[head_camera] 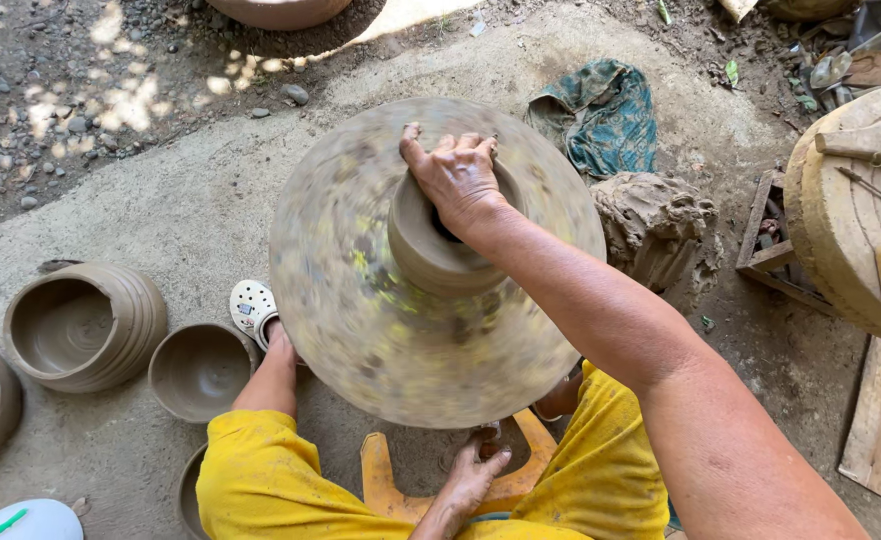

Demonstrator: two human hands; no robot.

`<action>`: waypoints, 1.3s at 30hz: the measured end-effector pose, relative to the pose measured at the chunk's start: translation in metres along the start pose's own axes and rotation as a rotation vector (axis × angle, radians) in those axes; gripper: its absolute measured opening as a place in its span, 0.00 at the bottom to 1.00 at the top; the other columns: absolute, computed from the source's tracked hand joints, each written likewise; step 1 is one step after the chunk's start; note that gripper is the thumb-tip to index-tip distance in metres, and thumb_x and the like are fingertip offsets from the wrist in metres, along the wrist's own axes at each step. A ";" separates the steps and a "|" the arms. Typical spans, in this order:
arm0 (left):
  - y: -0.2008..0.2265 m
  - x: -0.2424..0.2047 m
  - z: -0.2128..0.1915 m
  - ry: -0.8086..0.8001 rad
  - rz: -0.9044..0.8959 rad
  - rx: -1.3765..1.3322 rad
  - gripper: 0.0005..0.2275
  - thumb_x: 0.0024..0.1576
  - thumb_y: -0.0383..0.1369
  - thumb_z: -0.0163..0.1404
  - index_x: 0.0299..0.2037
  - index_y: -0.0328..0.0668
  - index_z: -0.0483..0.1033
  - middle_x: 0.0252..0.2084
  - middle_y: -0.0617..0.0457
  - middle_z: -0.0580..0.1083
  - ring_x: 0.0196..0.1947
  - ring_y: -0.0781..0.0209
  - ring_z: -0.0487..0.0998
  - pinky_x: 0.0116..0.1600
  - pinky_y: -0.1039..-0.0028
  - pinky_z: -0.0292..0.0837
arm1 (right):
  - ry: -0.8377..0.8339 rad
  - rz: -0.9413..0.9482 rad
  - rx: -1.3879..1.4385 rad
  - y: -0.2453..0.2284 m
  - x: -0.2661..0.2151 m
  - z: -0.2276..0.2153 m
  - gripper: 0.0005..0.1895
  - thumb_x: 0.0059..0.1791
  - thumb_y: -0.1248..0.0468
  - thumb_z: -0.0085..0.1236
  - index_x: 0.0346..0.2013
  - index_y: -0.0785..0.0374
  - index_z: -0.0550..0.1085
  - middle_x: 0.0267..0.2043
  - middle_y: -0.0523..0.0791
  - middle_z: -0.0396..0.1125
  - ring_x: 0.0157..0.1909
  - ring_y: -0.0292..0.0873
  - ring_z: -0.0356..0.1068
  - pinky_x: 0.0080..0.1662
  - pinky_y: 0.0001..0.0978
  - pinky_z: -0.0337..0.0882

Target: The person shapes a lump of clay on a spinning pottery wheel by hand, pulling the material upward and pressing into the center to form a hollow vessel.

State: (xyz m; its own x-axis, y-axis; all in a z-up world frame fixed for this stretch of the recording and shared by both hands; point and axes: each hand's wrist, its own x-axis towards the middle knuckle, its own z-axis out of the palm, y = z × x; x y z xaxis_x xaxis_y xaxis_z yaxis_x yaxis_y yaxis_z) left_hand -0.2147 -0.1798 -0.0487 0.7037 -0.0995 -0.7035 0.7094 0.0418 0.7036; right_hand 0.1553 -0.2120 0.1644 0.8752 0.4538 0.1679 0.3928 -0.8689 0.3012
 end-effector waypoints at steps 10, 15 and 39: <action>0.007 -0.010 -0.002 -0.165 -0.036 0.172 0.28 0.56 0.40 0.56 0.66 0.40 0.66 0.58 0.46 0.75 0.59 0.54 0.76 0.61 0.66 0.71 | -0.032 -0.019 0.103 0.007 -0.003 0.007 0.35 0.47 0.70 0.57 0.67 0.59 0.57 0.43 0.57 0.70 0.40 0.60 0.76 0.34 0.56 0.76; 0.058 -0.031 -0.013 -0.374 -0.087 0.283 0.24 0.58 0.41 0.55 0.62 0.38 0.69 0.54 0.45 0.77 0.51 0.56 0.77 0.56 0.67 0.73 | -0.137 0.021 0.099 0.016 -0.006 0.013 0.40 0.43 0.71 0.58 0.68 0.63 0.53 0.39 0.56 0.70 0.36 0.56 0.77 0.27 0.47 0.76; 0.134 0.063 -0.170 0.676 0.597 -0.486 0.38 0.64 0.39 0.47 0.76 0.35 0.33 0.76 0.36 0.54 0.71 0.47 0.62 0.72 0.58 0.62 | -0.309 0.300 0.297 0.033 -0.019 0.017 0.44 0.42 0.69 0.63 0.67 0.71 0.50 0.42 0.58 0.73 0.45 0.58 0.77 0.38 0.51 0.78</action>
State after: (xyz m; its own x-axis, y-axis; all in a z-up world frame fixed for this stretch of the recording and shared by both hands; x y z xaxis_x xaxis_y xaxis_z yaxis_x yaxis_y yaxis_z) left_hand -0.0691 -0.0116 -0.0158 0.7164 0.6447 -0.2667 0.0700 0.3139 0.9469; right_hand 0.1561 -0.2529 0.1550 0.9865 0.1354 -0.0923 0.1356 -0.9908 -0.0045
